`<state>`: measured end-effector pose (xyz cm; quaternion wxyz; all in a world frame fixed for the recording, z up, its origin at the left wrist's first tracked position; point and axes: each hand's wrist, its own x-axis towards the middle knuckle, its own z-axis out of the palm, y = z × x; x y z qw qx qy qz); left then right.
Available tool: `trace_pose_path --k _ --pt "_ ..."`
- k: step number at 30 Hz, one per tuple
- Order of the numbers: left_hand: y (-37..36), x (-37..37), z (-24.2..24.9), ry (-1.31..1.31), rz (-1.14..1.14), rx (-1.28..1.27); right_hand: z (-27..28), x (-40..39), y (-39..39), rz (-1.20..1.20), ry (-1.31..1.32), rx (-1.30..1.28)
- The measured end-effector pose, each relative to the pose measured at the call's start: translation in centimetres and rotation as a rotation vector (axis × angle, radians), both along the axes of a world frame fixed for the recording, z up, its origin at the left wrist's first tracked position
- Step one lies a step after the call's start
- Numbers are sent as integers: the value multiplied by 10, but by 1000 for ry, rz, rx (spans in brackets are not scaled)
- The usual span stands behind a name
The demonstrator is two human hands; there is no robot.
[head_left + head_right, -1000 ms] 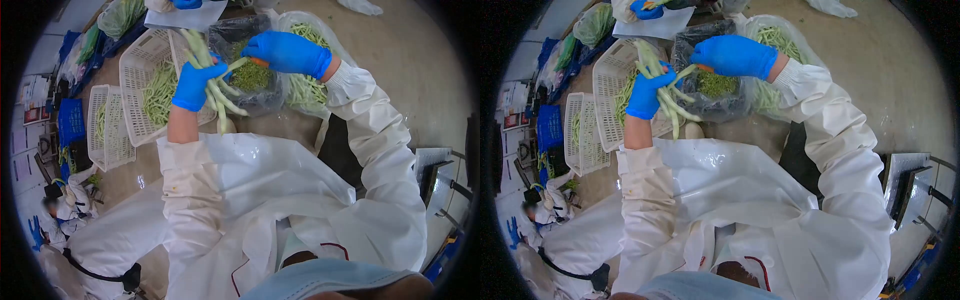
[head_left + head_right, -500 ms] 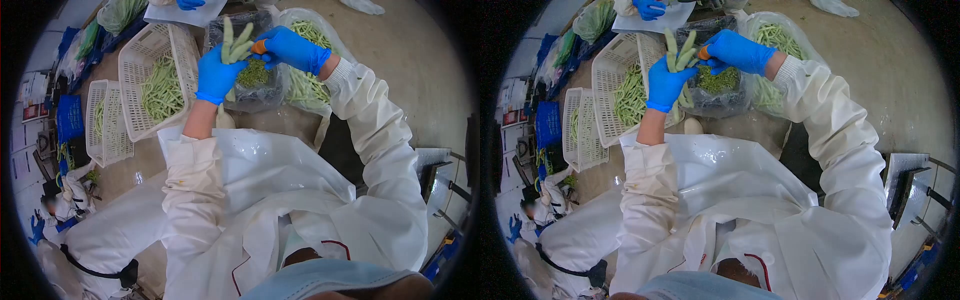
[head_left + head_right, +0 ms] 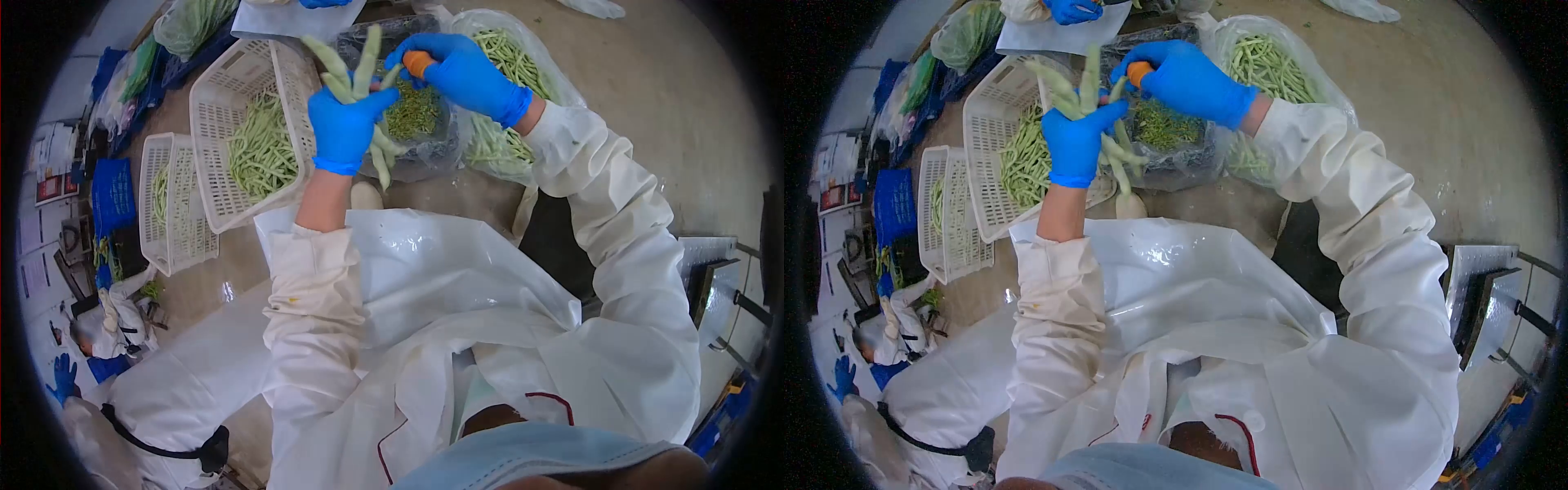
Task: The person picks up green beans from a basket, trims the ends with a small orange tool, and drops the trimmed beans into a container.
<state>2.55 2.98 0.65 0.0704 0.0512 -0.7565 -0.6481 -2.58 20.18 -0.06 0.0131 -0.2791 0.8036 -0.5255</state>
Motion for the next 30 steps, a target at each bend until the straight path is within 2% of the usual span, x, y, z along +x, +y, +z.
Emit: trace_pose_path --k 2,3,7,9,10,13,16,17,20,23,24,25,28,30 --pt "-11 -6 -1 52 72 99 -9 -8 -1 84 -244 -168" --pt "-23 -17 -7 236 155 152 -19 -10 0 108 -173 44" --pt "-89 -24 20 309 158 574 -105 -22 13 268 56 805" --pt "-113 -23 22 330 149 723 -102 -22 18 272 111 731" --pt "-117 -23 20 322 144 705 -100 -23 16 275 138 699" --pt "-106 -21 15 295 109 662 -69 -30 5 166 -97 220" --pt "-83 -19 14 267 54 622 -29 -24 -4 406 -367 -249" --pt "-80 -21 12 250 45 611 -29 -20 -8 400 -643 -348" --pt "-87 -25 15 304 137 584 -8 -19 -9 333 -496 121" --pt "-102 -25 19 401 320 440 -48 -36 0 107 24 208" --pt "-101 -23 22 430 383 371 -49 -36 3 94 65 248" --pt "-98 -21 23 277 407 151 -49 -36 7 81 110 289" --pt "-58 -14 7 79 59 -104 -40 -28 5 85 211 334" --pt "-28 -9 -3 109 -10 -252 -25 -14 -1 141 190 295"
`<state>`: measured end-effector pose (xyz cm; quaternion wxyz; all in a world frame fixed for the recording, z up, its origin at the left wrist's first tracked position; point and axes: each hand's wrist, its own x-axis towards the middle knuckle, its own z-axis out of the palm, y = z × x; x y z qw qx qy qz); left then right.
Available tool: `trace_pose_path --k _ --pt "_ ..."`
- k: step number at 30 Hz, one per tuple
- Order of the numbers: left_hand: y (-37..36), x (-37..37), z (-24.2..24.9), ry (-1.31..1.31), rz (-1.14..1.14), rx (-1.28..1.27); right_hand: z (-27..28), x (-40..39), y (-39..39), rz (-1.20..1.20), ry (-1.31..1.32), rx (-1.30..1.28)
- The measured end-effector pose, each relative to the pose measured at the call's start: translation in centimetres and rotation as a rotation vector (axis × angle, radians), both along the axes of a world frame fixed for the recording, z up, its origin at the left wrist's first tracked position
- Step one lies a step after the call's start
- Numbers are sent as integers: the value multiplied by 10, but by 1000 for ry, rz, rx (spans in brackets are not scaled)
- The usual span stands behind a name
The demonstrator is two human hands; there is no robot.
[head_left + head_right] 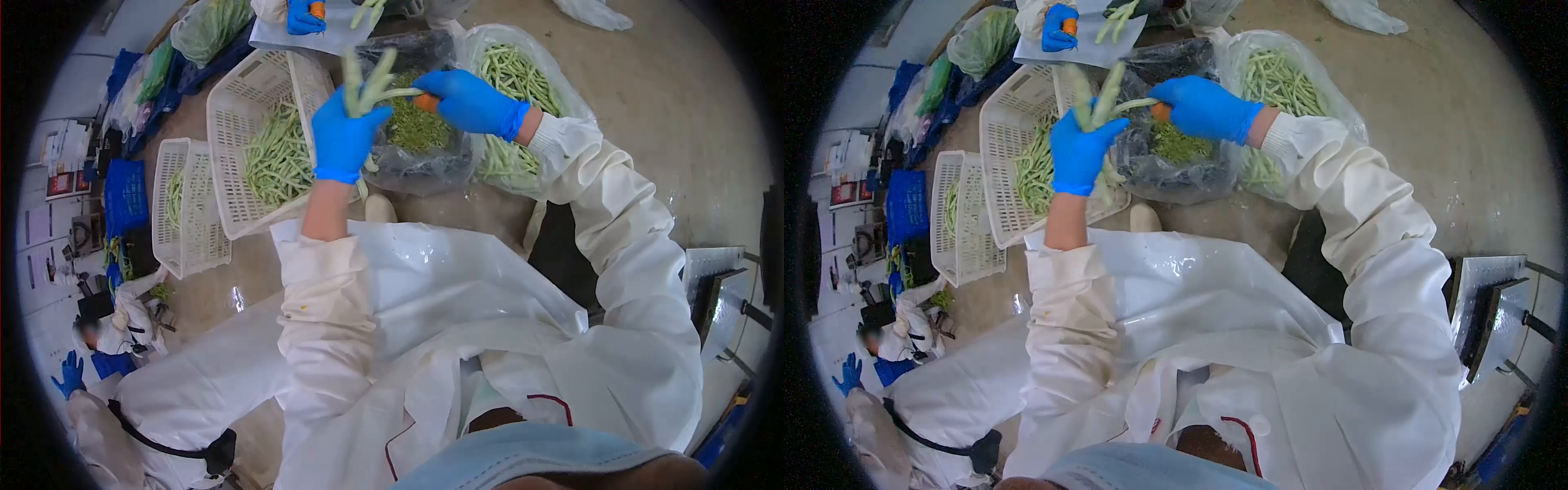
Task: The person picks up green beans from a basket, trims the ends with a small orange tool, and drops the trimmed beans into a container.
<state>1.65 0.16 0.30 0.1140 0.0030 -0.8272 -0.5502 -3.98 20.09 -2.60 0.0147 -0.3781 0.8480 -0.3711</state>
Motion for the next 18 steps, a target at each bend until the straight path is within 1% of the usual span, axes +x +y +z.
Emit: trace_pose_path --k 2,3,5,8,11,14,17,18 --pt "0 -4 -3 -57 16 -92 17 11 -2 79 -109 -71" --pt "0 -5 -3 -82 22 -139 21 11 -1 61 -162 -118" --pt "-5 -6 -1 -83 52 -138 25 9 1 22 -264 -213" --pt "-10 -6 -1 -71 70 -188 25 3 10 23 -131 -204" --pt "-12 -6 -5 -70 70 -189 16 -4 13 49 91 -185" --pt "-10 -8 -10 -85 70 -172 20 -2 14 -10 112 -74" --pt "-5 -5 -8 -102 43 -97 27 3 12 -93 -23 -91" --pt "-2 -2 -5 -108 29 -60 27 0 12 -68 -223 -217"
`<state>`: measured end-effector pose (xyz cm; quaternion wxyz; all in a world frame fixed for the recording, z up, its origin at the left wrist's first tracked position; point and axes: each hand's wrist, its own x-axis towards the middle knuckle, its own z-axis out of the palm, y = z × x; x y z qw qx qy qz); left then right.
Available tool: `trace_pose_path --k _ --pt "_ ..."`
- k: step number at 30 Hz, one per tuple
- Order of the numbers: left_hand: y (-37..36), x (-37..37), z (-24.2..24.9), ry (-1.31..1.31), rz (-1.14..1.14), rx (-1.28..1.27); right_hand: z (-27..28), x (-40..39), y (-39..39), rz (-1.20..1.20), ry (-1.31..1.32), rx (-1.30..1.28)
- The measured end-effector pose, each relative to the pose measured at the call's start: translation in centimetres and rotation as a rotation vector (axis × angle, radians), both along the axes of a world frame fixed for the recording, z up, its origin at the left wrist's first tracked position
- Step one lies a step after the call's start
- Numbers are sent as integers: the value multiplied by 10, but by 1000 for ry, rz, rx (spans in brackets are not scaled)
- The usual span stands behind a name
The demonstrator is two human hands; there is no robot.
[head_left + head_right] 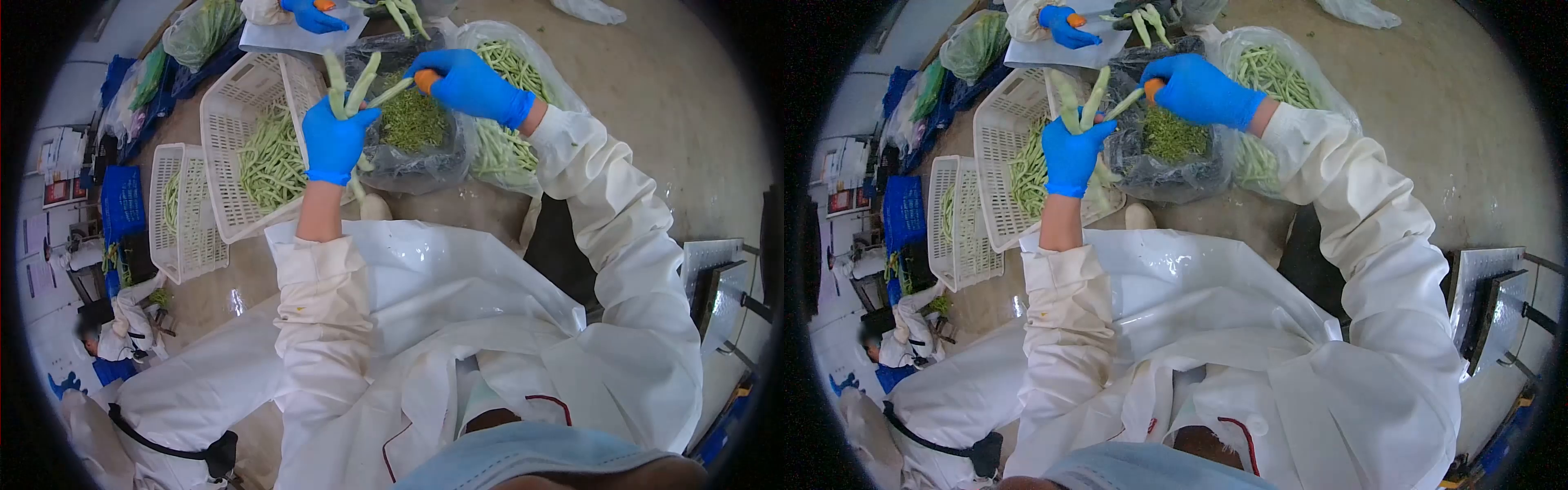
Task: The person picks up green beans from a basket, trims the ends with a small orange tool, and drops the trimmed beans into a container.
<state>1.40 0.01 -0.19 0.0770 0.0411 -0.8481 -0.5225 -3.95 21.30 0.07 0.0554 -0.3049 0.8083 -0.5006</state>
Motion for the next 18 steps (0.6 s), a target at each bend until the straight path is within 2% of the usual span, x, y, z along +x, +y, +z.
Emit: trace_pose_path --k 2,3,5,7,9,11,14,15,18 --pt "9 7 9 -7 -27 305 -2 -8 1 64 -384 -270" --pt "12 8 12 -9 -40 456 -3 -4 -2 137 -462 -300" --pt "13 5 11 85 -4 570 -9 7 -11 291 -617 -360" --pt "5 0 18 178 106 678 -25 6 -16 201 -444 -68" --pt "-38 -12 22 339 214 738 -37 1 -17 122 -210 283" --pt "-79 -11 38 450 510 602 -66 -6 -9 94 -5 228" --pt "-134 -9 27 348 691 169 -64 -5 -13 41 147 152" --pt "-134 -10 22 324 646 225 -58 -5 -14 20 175 131" --pt "-92 -7 25 29 324 458 -63 -26 -15 -71 463 204"
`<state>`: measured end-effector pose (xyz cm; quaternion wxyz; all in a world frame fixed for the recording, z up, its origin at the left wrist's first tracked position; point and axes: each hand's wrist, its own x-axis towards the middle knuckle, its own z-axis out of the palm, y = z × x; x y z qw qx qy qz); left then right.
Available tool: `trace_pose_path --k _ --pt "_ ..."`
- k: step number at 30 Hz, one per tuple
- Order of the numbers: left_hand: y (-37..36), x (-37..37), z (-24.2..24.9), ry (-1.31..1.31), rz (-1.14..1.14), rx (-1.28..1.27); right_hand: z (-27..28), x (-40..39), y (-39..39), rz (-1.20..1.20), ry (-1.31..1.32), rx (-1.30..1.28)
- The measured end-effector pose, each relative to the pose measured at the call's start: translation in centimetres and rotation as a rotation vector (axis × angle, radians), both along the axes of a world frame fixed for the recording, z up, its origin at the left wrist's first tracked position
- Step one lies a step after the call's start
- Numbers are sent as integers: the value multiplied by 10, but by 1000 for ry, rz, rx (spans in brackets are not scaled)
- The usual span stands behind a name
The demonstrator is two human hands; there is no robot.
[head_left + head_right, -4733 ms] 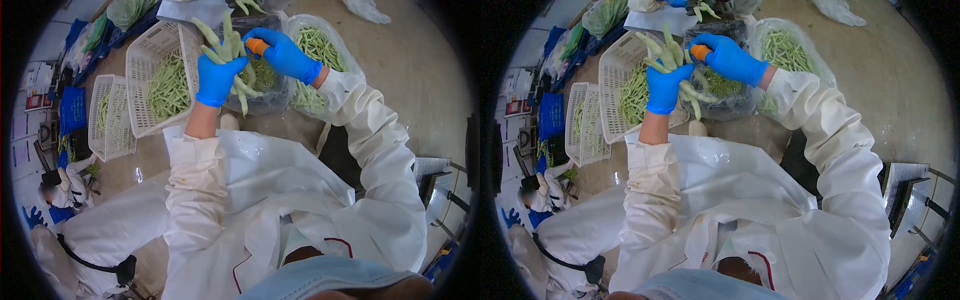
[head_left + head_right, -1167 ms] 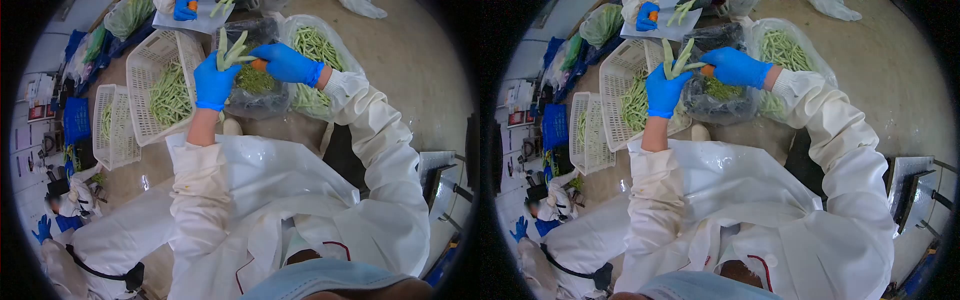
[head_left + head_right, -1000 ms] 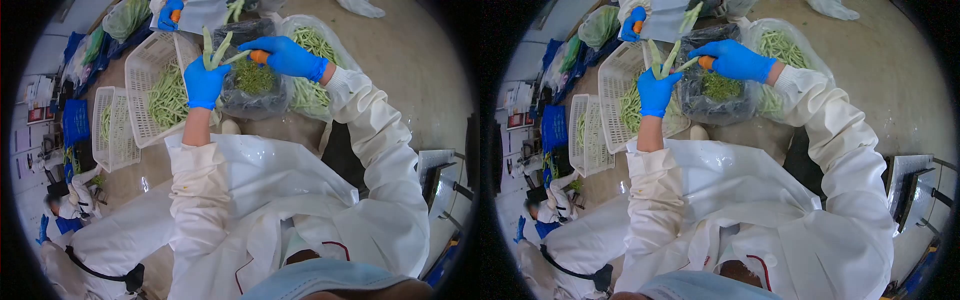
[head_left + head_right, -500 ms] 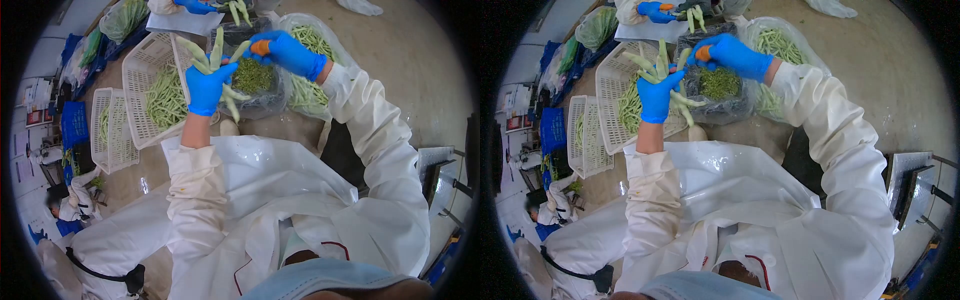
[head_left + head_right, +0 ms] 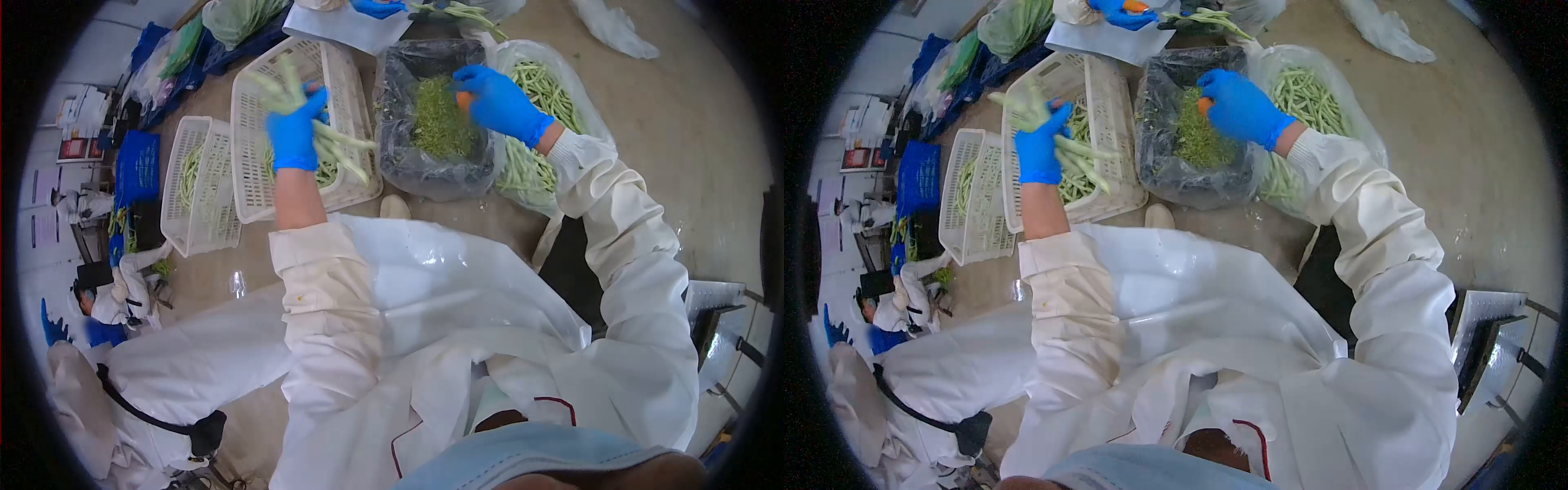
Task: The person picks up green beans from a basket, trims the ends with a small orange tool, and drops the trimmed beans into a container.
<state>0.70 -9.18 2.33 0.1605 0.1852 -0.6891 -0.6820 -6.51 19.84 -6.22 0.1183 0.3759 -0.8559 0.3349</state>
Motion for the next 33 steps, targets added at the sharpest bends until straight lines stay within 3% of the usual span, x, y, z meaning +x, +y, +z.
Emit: trace_pose_path --k 3,6,7,10,14,17,21,24,27,30,31,33 --pt "40 6 -2 -120 -328 56 47 3 4 -86 -18 95" --pt "64 7 -12 -154 -507 27 62 13 2 159 -132 -322" --pt "66 4 -17 -207 -599 -84 65 15 2 187 -132 -310" --pt "79 7 -23 -280 -681 -87 65 17 6 246 -138 -211" --pt "80 5 -24 -322 -654 -309 55 14 16 195 -140 35" --pt "81 6 -26 -224 -574 -259 52 16 17 152 -128 131" --pt "84 2 -40 -64 -485 -384 55 20 12 103 -83 208" --pt "90 3 -40 30 -451 -213 59 17 11 52 -394 -262" --pt "96 5 -31 74 -400 93 57 15 4 283 -1004 -833" --pt "83 -5 -30 301 -267 386 32 26 0 207 -777 -195" --pt "76 -5 -23 268 -198 417 31 29 -1 119 -703 -4" --pt "56 -6 -21 275 -205 494 10 19 7 46 -564 162"
